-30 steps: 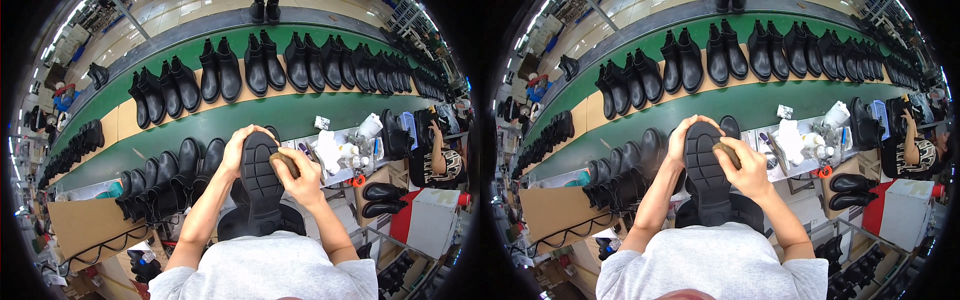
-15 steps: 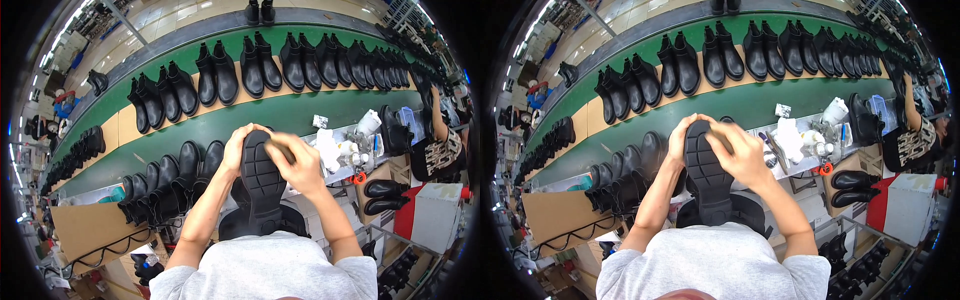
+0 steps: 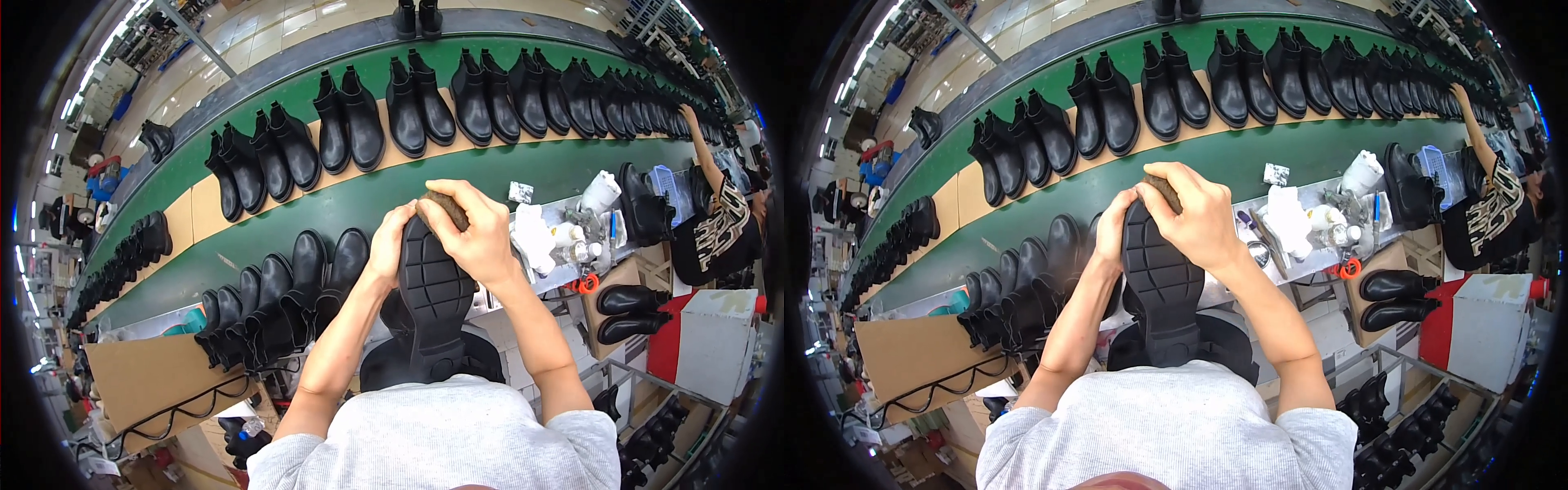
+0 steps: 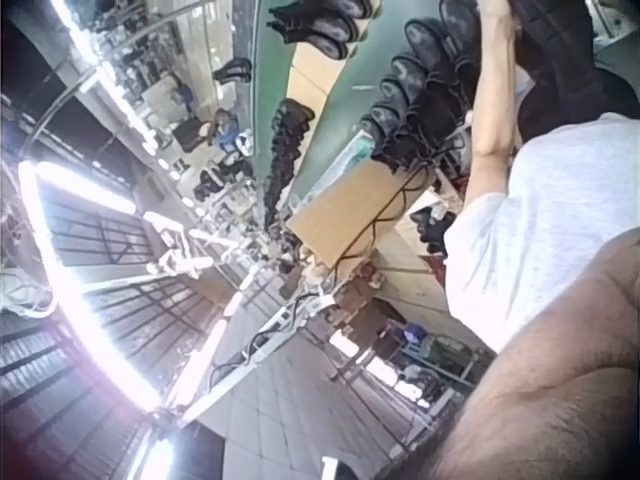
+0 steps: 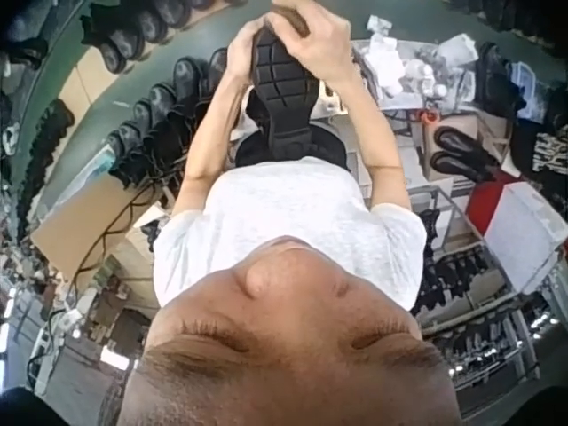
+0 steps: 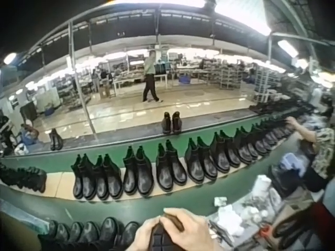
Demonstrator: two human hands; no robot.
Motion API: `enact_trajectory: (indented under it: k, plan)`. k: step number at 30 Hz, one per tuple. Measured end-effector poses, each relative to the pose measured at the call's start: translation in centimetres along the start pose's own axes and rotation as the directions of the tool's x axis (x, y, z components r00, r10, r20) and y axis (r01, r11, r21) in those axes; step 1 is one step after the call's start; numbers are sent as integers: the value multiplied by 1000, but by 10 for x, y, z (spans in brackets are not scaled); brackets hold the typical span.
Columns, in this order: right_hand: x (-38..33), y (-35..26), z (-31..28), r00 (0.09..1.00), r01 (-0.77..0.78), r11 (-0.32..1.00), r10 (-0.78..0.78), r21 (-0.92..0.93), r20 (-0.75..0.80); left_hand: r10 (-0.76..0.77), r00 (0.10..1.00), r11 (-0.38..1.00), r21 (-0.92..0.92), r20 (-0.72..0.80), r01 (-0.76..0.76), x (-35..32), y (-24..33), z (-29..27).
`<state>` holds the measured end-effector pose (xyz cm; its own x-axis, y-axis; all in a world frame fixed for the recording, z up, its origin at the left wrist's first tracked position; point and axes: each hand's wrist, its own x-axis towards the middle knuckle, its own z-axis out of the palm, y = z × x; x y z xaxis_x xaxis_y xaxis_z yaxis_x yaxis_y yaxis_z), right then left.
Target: Inspecting and cleaning black boots on a manufacturing line.
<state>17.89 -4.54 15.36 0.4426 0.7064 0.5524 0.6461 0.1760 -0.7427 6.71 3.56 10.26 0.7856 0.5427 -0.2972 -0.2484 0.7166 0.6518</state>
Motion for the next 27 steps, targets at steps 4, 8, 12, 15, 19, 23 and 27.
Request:
enact_trajectory:
  k: [4,8,12,15,19,23,27]
  plan:
    - [-48,-1,-12,998,-65,998,65,-25,-13,-7,997,981,196,83,-9,-2,4,-1]
    - [-47,-2,-16,999,-45,998,44,-47,-13,35,990,975,213,134,-64,3,5,-6]
    - [-2,3,-1,999,41,999,-42,-33,-10,-12,996,999,-33,-85,9,3,-4,2]
    - [-38,2,-7,999,-47,999,47,-23,-15,13,1000,992,125,18,-15,1,2,-2]
    - [-50,-4,-17,997,-72,997,73,-33,33,39,995,977,207,97,-58,3,7,-5]
    - [0,2,0,998,58,998,-58,-16,-2,-20,995,999,39,-94,23,3,-1,1]
    - [-33,0,-6,1000,4,1000,-4,-16,13,37,996,985,166,78,-49,1,5,-5]
